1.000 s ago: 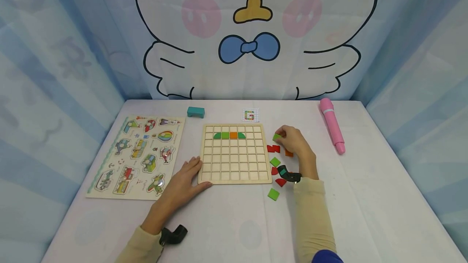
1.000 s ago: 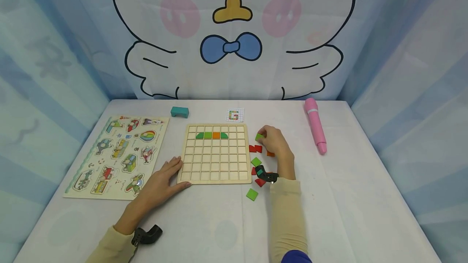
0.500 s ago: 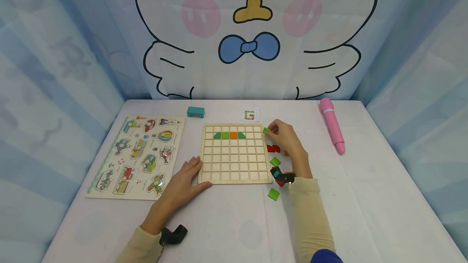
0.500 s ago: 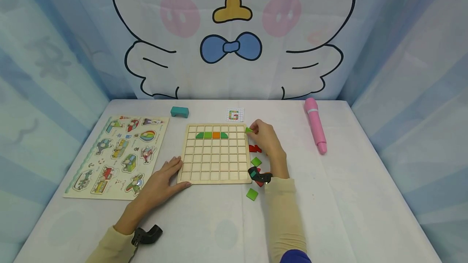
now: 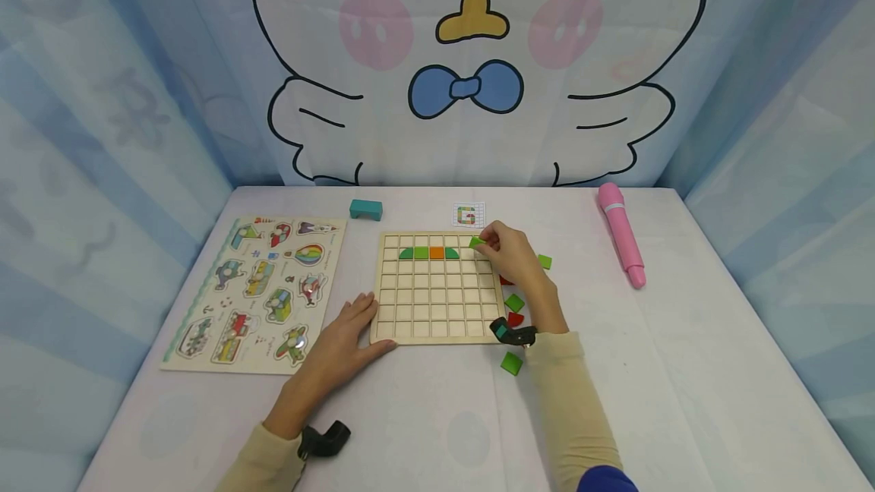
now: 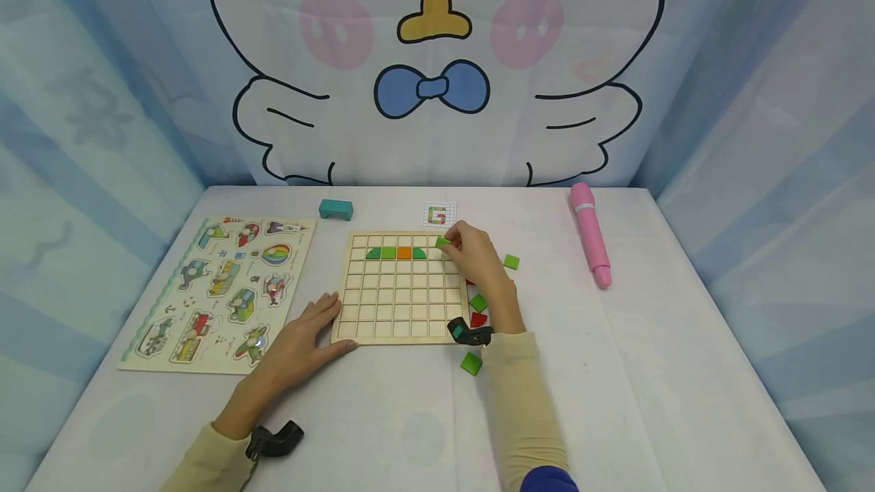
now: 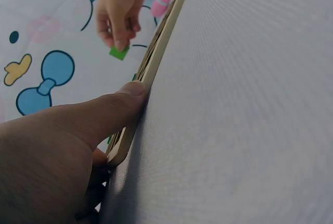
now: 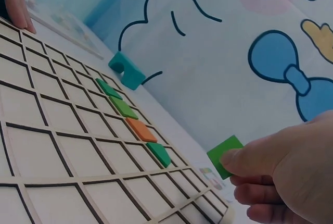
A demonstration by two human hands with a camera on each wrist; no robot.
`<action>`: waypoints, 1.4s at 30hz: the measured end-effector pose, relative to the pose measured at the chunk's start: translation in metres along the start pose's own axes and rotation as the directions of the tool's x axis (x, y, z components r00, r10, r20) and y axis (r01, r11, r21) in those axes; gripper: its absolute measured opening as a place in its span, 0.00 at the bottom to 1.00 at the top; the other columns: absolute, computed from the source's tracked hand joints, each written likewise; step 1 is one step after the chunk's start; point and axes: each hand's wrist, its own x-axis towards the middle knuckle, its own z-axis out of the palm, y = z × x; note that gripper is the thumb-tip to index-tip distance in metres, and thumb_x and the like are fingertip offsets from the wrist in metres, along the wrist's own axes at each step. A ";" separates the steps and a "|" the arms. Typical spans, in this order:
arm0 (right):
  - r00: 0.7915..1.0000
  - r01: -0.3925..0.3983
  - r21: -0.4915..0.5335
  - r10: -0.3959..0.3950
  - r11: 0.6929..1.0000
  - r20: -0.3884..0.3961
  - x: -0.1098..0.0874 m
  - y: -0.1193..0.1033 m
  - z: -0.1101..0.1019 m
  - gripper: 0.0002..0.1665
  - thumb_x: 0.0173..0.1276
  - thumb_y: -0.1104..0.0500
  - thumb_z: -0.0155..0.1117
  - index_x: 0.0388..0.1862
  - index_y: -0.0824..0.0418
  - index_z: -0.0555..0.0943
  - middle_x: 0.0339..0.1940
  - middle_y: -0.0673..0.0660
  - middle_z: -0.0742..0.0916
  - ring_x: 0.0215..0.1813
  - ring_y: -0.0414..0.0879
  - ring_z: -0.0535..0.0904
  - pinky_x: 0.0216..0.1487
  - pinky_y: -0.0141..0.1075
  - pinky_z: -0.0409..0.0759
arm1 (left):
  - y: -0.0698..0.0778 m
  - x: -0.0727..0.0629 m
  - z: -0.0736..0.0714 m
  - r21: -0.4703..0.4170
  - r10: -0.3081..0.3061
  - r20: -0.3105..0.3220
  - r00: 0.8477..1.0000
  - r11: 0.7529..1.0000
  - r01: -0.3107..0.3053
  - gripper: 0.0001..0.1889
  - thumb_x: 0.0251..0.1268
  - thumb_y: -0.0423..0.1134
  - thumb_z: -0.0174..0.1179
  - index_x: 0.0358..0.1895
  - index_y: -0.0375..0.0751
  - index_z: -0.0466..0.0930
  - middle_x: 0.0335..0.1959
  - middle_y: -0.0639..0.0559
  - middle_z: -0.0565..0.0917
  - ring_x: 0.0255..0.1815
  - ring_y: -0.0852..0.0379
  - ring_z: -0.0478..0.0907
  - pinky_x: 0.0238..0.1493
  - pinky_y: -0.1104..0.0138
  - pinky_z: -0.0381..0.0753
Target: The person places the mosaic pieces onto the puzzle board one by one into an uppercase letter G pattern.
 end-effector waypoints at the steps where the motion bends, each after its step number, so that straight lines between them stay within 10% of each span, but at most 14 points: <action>1: 1.000 0.003 0.002 -0.003 1.000 0.001 0.000 -0.001 0.001 0.15 0.73 0.55 0.64 0.51 0.63 0.78 0.44 0.59 0.86 0.45 0.51 0.81 0.51 0.43 0.84 | 0.000 0.000 0.000 0.001 0.000 0.000 1.000 1.000 0.000 0.44 0.61 0.59 0.68 0.73 0.33 0.66 0.77 0.41 0.65 0.80 0.42 0.59 0.81 0.50 0.57; 42: 0.972 0.231 0.026 -0.231 0.973 0.033 0.000 -0.057 0.069 0.10 0.75 0.60 0.61 0.51 0.62 0.81 0.44 0.56 0.86 0.42 0.45 0.80 0.45 0.36 0.84 | 0.001 0.000 -0.001 0.004 -0.016 0.014 1.000 1.000 0.016 0.44 0.61 0.59 0.67 0.73 0.34 0.66 0.78 0.41 0.65 0.80 0.43 0.58 0.82 0.50 0.57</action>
